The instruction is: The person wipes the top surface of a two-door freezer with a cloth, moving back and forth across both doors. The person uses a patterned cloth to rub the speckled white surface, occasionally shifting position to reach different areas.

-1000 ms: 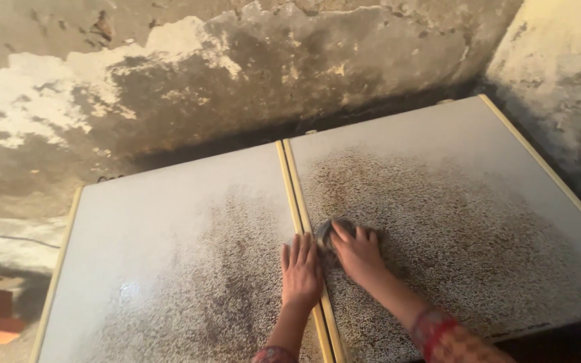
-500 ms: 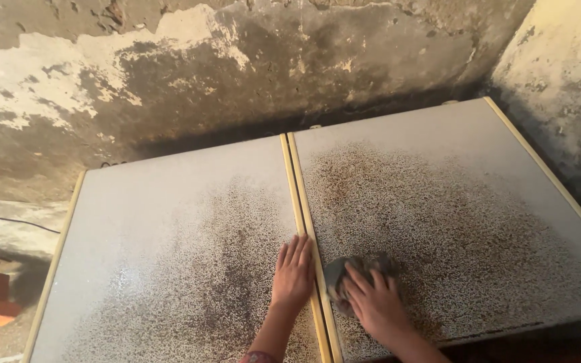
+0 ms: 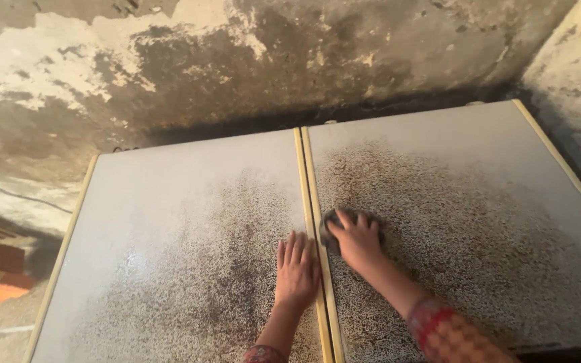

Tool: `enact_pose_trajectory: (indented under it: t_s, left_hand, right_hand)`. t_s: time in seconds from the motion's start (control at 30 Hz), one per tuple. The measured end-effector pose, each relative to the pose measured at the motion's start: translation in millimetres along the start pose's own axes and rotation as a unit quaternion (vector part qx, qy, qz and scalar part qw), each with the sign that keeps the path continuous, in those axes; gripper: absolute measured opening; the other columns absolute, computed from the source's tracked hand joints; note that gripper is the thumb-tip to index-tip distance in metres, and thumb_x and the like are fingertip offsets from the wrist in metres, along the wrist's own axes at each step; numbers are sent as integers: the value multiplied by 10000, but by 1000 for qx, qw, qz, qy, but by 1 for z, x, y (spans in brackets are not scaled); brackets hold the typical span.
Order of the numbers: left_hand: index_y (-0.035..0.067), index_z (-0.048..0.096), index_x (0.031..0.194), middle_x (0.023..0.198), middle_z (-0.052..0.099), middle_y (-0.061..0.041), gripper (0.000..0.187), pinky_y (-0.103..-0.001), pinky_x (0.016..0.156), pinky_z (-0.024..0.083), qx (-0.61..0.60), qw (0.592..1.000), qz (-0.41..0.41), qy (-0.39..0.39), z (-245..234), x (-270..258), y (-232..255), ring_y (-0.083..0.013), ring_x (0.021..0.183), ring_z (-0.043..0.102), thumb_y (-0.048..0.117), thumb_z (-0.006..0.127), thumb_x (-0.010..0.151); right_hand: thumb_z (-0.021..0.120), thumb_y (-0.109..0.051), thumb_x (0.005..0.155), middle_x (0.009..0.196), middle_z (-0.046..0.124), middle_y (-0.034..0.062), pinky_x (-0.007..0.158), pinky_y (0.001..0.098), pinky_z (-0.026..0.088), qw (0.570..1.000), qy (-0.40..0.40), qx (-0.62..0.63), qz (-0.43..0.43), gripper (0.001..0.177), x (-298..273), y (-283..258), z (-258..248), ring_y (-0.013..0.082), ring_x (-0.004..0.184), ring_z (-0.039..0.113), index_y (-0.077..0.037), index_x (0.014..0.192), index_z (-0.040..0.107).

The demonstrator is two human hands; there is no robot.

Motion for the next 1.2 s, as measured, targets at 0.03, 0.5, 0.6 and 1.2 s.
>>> enact_pose_trajectory:
  t_s: [0.03,0.5,0.6,1.2]
  left_hand:
    - [34,341,1409,1495,296,-172,520,-464,1164,63,0,1000,-4,-5,0,0,0,-298,1427,159,301,234,976]
    - [43,343,1410,1513,283,-153,508,-440,1175,55,-31,999,-6,-26,3,-1,-3,-268,1434,154,278,175,992]
    - [42,348,1416,1508,300,-147,505,-453,1176,54,-19,1000,10,-15,4,2,-6,-273,1434,160,281,184,1003]
    - [80,353,1400,1500,289,-130,513,-553,1156,-5,-30,996,-7,-85,-23,-24,-48,-303,1434,104,321,218,968]
  right_hand:
    - [669,-126,794,1553,203,33,1063,603,271,1000,-20,-1,14,611,11,-1,-3,442,1346,239,-292,1351,479]
    - [587,-79,842,1545,198,7,1102,597,199,999,-14,-10,-35,475,-83,-19,38,419,1371,175,-226,1289,521]
    - [558,-23,834,1587,194,13,1090,626,170,999,-35,-7,-11,580,-122,-28,50,421,1370,160,-274,1355,504]
    - [662,-117,812,1528,293,-7,1103,552,292,994,-3,13,112,488,10,-23,6,414,1318,327,-292,1262,584]
Point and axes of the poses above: each hand's wrist, its own x-axis towards the middle knuckle, its own z-axis out of the palm, y = z × x, the point moved 3 cm from there along x, towards the middle knuckle
